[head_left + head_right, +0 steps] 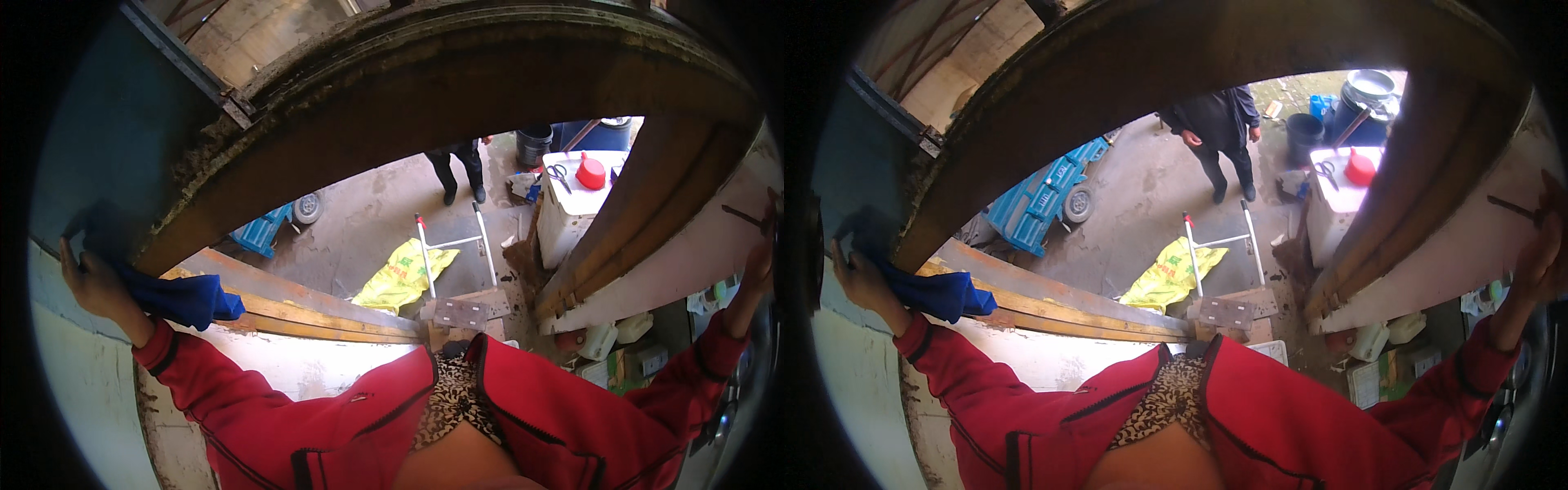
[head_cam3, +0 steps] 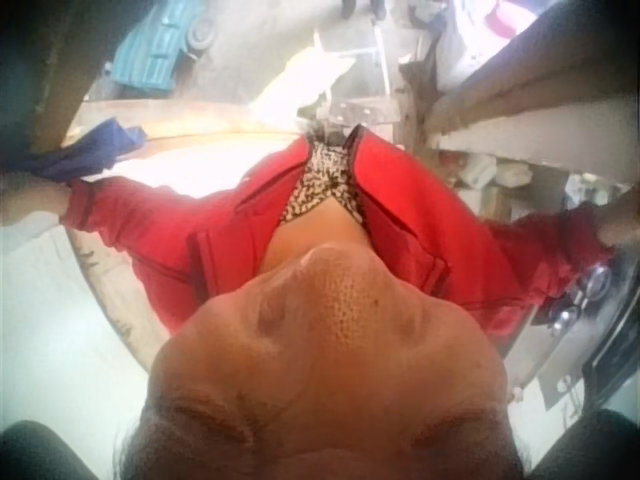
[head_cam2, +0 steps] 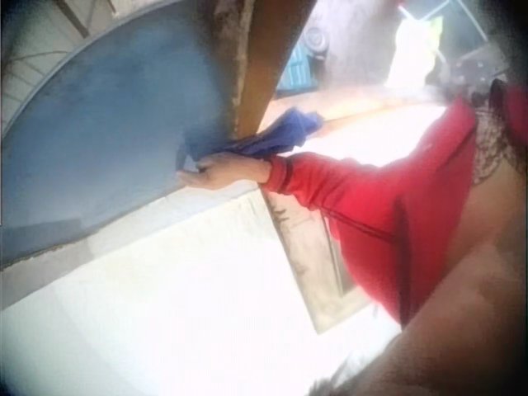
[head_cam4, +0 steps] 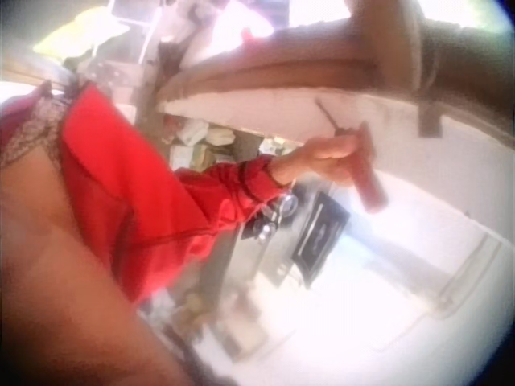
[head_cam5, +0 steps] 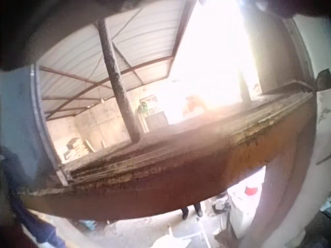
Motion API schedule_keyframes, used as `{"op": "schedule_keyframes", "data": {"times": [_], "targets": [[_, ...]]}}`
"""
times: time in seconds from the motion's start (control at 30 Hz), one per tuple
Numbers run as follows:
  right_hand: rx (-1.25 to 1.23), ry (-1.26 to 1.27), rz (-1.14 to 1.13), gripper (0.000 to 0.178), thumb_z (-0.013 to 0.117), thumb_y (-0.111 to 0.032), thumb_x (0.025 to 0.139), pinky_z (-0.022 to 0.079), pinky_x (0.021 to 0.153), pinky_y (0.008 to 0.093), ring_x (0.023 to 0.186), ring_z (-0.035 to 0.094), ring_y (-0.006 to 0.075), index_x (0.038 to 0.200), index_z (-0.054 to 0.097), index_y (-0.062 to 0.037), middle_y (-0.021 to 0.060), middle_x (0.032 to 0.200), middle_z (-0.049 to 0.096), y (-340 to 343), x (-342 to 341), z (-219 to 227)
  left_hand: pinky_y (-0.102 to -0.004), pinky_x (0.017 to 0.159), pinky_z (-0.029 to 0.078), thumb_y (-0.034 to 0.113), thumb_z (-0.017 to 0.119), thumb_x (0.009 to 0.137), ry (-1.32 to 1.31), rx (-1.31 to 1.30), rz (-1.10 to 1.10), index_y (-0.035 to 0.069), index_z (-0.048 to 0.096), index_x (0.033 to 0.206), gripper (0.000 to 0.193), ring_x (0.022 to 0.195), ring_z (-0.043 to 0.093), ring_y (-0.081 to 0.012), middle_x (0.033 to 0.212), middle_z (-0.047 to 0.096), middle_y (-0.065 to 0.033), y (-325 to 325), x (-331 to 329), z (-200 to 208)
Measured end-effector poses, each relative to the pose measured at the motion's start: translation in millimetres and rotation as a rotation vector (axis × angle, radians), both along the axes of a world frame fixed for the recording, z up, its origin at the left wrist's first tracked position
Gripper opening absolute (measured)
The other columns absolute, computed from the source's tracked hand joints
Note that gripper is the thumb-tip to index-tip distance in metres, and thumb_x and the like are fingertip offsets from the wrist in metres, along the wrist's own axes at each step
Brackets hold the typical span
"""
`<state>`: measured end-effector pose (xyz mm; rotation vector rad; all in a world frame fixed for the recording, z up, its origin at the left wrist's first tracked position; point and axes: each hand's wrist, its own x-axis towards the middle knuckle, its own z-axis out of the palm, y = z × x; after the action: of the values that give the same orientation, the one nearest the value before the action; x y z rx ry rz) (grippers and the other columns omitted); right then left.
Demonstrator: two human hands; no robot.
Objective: The person uses a red-handled screwdriver to pry and scrape along the wooden frame of a blue-tinted window. They repeatedly adjust their grip and reposition the tool while working on the frame's edge.
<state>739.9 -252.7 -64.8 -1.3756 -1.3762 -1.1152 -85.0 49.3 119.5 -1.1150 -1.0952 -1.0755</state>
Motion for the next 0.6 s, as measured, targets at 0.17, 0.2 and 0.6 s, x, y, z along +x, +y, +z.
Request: {"op": "schedule_keyframes", "data": {"times": [0.17, 0.2, 0.6], "targets": [[-0.068, 0.075, 0.067, 0.037, 0.046, -0.022, 0.111, 0.056, 0.085, 0.0303, 0.097, 0.072, 0.0248, 0.126, 0.067, 0.0052, 0.0132, 0.121, 0.074, -16.3, 58.9, -33.4, -0.0362, 0.093, 0.054, 0.012, 0.056, 0.093, -0.015, 0.013, 0.035, 0.018, 0.069, 0.134, 0.043, 0.115, 0.068, -0.0275, 0.133, 0.069, -0.0065, -1.9, 11.4, 0.5], [-0.070, 0.068, 0.033, 0.037, 0.046, -0.021, 0.111, 0.056, 0.087, 0.0303, 0.100, 0.072, 0.0252, 0.127, 0.067, 0.0052, 0.0131, 0.122, 0.074, -21.5, 59.5, -35.5, -0.0363, 0.093, 0.054, 0.011, 0.055, 0.093, -0.035, 0.011, 0.049, 0.018, 0.069, 0.134, 0.044, 0.115, 0.069, -0.0276, 0.133, 0.069, -0.0061, 1.0, 15.3, -1.0], [-0.082, -0.116, -0.192, 0.040, 0.044, -0.024, 0.112, 0.057, 0.075, 0.0297, 0.087, 0.073, 0.0244, 0.117, 0.071, 0.0058, 0.0154, 0.114, 0.076, -6.0, 11.1, -7.1, -0.0344, 0.094, 0.054, 0.007, 0.056, 0.092, -0.057, 0.023, -0.012, 0.019, 0.067, 0.136, 0.047, 0.120, 0.067, -0.0261, 0.137, 0.067, -0.0056, -9.6, 46.1, -9.7]]}}
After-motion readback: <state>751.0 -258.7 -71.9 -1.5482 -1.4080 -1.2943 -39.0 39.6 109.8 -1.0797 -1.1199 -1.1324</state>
